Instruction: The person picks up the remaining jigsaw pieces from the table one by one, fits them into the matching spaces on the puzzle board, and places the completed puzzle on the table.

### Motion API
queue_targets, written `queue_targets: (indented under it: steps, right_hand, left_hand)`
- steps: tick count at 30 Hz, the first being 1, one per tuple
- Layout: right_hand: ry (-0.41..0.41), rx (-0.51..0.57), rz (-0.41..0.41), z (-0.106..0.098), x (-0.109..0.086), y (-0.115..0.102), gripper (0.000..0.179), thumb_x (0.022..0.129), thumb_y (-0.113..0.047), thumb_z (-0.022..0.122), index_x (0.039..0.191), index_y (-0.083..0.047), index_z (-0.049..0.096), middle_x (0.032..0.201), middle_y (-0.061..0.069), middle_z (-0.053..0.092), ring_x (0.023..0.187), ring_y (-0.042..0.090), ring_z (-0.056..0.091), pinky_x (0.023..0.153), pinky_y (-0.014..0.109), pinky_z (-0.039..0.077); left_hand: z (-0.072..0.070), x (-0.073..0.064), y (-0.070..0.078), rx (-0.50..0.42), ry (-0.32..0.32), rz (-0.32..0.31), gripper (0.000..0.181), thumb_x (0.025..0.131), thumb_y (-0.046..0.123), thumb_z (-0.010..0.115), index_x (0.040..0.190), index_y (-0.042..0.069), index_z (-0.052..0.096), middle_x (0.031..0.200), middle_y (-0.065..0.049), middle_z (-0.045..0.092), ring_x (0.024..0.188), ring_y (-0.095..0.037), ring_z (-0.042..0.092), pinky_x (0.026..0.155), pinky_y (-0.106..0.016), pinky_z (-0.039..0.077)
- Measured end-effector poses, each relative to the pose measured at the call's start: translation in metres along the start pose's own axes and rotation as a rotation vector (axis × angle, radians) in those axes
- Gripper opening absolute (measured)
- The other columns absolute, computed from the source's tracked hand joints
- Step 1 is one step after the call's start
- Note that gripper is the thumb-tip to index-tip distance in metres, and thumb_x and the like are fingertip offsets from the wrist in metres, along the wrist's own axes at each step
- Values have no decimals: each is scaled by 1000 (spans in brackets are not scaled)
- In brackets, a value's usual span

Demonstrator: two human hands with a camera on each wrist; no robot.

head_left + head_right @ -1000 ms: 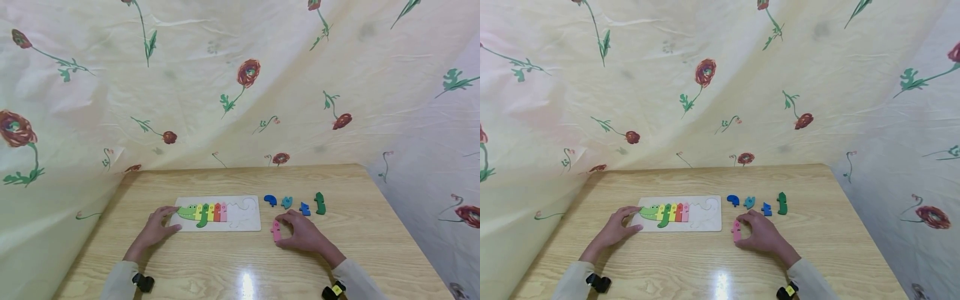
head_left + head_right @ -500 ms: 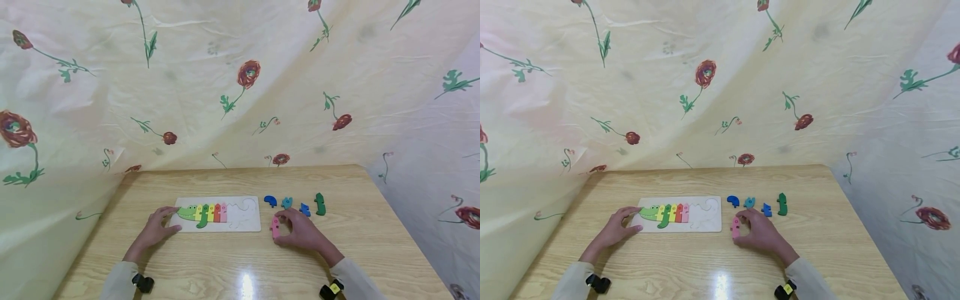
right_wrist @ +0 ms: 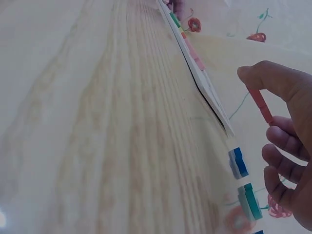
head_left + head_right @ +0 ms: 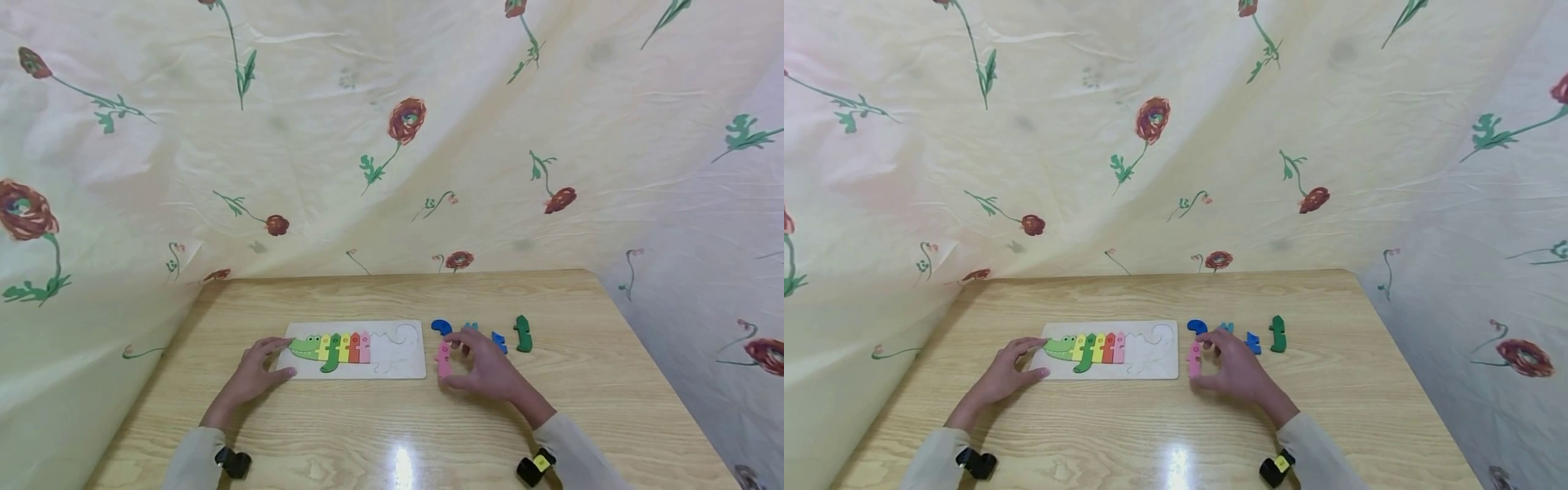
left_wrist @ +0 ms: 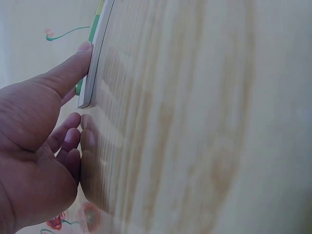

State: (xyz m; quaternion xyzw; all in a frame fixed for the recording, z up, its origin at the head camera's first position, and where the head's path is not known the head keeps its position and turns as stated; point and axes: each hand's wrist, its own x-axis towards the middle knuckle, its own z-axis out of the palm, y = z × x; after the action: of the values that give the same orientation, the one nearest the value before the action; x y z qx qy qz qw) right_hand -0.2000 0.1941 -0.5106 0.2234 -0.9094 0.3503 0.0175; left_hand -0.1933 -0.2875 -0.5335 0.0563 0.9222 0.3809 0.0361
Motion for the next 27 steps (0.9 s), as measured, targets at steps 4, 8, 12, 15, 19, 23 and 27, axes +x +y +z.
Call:
queue_targets:
  steps: [4, 8, 12, 15, 19, 23, 27]
  right_hand:
    - [17, -1, -16, 2, 4, -4, 67, 72, -39, 94, 128, -16, 66, 109, -2, 62, 89, 16, 55, 66, 24, 48]
    - [20, 7, -7, 6, 9, -5, 69, 72, -39, 94, 130, -16, 66, 108, -2, 62, 90, 16, 55, 67, 25, 48]
    - [23, 21, -3, 9, 14, -9, 70, 72, -40, 94, 131, -14, 66, 107, -4, 61, 91, 17, 54, 68, 26, 48]
    - [21, 35, 3, 11, 18, -12, 70, 71, -39, 94, 131, -15, 66, 106, -5, 61, 91, 17, 54, 69, 26, 48]
    - [22, 72, 5, 16, 25, -15, 69, 71, -37, 95, 131, -15, 66, 105, -4, 61, 91, 18, 54, 70, 27, 47]
    - [19, 95, 14, 21, 32, -18, 70, 71, -37, 95, 131, -17, 66, 109, -5, 61, 92, 18, 56, 71, 27, 49]
    - [12, 102, 23, 27, 41, -22, 70, 70, -38, 95, 131, -18, 66, 109, -5, 62, 92, 17, 56, 71, 27, 51]
  left_hand:
    - [1, 0, -2, 1, -5, 3, 68, 89, 32, 81, 148, 10, 54, 154, -25, 39, 136, -45, 34, 106, -70, 34]
    - [1, 0, -3, -2, -8, 1, 69, 89, 33, 81, 148, 11, 54, 155, -24, 39, 136, -45, 33, 107, -70, 34]
    - [2, 0, -3, -3, -10, -4, 69, 89, 33, 81, 148, 11, 54, 155, -25, 38, 137, -45, 33, 107, -70, 33]
    - [1, -1, -2, -2, -11, -2, 69, 89, 34, 81, 148, 11, 54, 155, -25, 38, 136, -46, 33, 107, -70, 33]
    - [0, -1, -2, -7, -11, 4, 68, 89, 33, 80, 148, 10, 54, 155, -25, 38, 136, -46, 32, 107, -70, 32]
    - [-1, 0, -1, -9, -12, 4, 68, 89, 33, 80, 148, 10, 54, 155, -25, 38, 136, -46, 32, 107, -70, 31]
    - [-1, 0, 1, -10, -13, -2, 67, 90, 31, 80, 148, 10, 54, 155, -25, 37, 137, -47, 31, 108, -70, 30]
